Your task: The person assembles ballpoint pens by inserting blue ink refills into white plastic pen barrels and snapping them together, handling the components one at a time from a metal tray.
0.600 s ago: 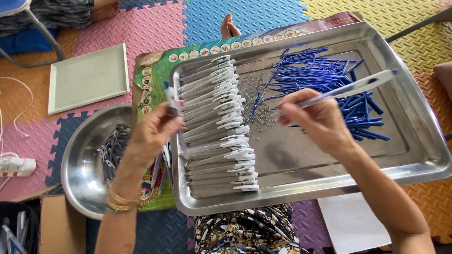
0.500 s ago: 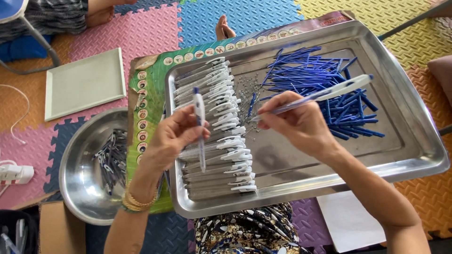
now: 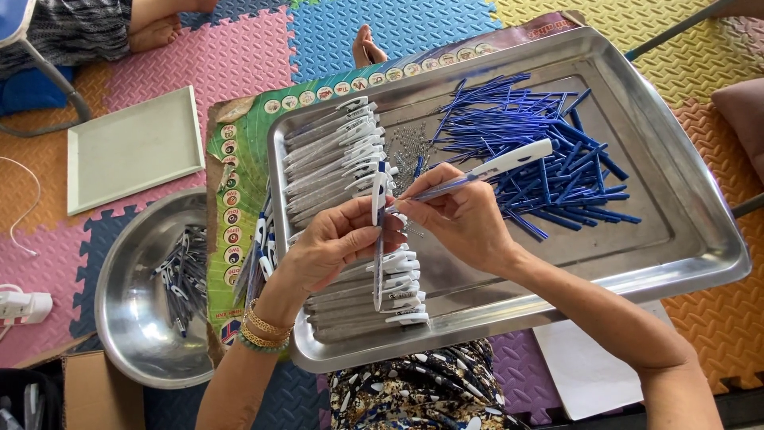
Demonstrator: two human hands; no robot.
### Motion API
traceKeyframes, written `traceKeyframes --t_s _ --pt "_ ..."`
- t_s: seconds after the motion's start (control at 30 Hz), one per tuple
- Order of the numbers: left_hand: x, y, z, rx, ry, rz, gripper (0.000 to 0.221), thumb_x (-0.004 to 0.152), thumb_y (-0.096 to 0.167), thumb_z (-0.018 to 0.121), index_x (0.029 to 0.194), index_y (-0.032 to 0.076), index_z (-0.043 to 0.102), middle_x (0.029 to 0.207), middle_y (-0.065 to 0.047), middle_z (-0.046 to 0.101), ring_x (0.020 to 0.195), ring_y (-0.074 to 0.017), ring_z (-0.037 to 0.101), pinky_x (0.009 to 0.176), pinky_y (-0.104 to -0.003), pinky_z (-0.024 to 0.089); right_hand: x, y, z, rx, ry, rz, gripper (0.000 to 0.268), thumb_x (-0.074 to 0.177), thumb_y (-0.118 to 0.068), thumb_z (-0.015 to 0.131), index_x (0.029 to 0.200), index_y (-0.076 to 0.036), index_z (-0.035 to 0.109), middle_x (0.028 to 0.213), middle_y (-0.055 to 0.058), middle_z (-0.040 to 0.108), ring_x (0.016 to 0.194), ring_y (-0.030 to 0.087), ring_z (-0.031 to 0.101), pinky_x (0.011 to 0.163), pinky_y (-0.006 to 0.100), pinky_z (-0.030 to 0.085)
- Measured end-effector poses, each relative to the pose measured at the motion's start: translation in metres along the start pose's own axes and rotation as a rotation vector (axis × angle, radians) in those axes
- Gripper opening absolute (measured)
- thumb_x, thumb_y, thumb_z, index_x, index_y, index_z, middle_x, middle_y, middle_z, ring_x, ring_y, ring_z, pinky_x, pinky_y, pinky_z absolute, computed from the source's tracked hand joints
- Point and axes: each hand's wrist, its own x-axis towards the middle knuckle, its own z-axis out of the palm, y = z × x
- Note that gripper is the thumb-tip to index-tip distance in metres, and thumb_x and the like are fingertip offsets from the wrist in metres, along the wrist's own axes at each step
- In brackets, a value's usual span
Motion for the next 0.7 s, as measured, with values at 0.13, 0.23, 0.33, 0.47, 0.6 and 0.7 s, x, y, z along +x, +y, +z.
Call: traceKeyframes --t_s 0.13,0.23,0.33,0.47,0.6,0.7 --pt "0.002 -0.003 0.000 -0.006 -0.008 -0.003 0.051 0.104 0.002 0.068 0.153 -0.008 0.057 0.128 -0.024 0.079 0.115 -0.0316 0.080 0.100 -0.048 0.067 -0.001 -0.003 0.004 -0.002 0.000 -0.002 0.016 0.098 0.003 0.079 0.113 0.005 0.074 0.104 0.019 0.074 0.096 0.031 0.086 0.090 0.042 0.070" --pt "0.004 -0.006 0.000 0.021 -0.002 0.003 0.052 0.104 0.002 0.068 0.154 -0.006 0.058 0.127 -0.022 0.079 0.115 -0.0316 0.080 0.100 -0.048 0.068 0.000 -0.002 0.005 -0.006 0.002 -0.026 0.015 0.098 0.004 0.079 0.112 0.005 0.073 0.101 0.020 0.074 0.093 0.030 0.085 0.086 0.041 0.070" --pt "0.006 -0.010 0.002 0.023 0.018 0.019 0.053 0.103 0.001 0.068 0.155 -0.005 0.059 0.127 -0.024 0.079 0.116 -0.0343 0.080 0.100 -0.050 0.068 0.001 0.003 0.004 0.012 0.004 -0.046 0.016 0.098 0.006 0.079 0.113 0.005 0.074 0.100 0.019 0.074 0.094 0.030 0.085 0.085 0.040 0.070" --pt "0.009 -0.019 0.007 0.100 0.095 0.059 0.055 0.104 0.001 0.070 0.157 -0.001 0.059 0.124 -0.022 0.080 0.112 -0.0308 0.081 0.100 -0.048 0.068 -0.002 0.020 0.003 -0.084 0.011 -0.113 0.015 0.098 0.004 0.081 0.111 0.005 0.075 0.099 0.021 0.076 0.090 0.032 0.086 0.081 0.038 0.070" --pt "0.012 -0.030 0.009 0.147 0.151 0.072 0.058 0.105 0.003 0.070 0.161 0.001 0.055 0.129 -0.018 0.079 0.110 -0.0242 0.081 0.097 -0.043 0.069 0.002 0.034 0.006 -0.393 -0.006 -0.448 0.012 0.095 -0.001 0.084 0.102 -0.004 0.074 0.099 0.016 0.080 0.093 0.034 0.085 0.072 0.038 0.068" --pt "0.013 -0.021 0.013 0.162 0.175 0.075 0.059 0.105 0.005 0.069 0.162 -0.001 0.054 0.131 -0.020 0.079 0.109 -0.0221 0.078 0.095 -0.046 0.070 -0.009 0.060 0.002 -0.668 -0.150 -0.796 0.004 0.103 -0.003 0.074 0.107 -0.004 0.075 0.112 0.021 0.079 0.107 0.039 0.081 0.090 0.045 0.068"
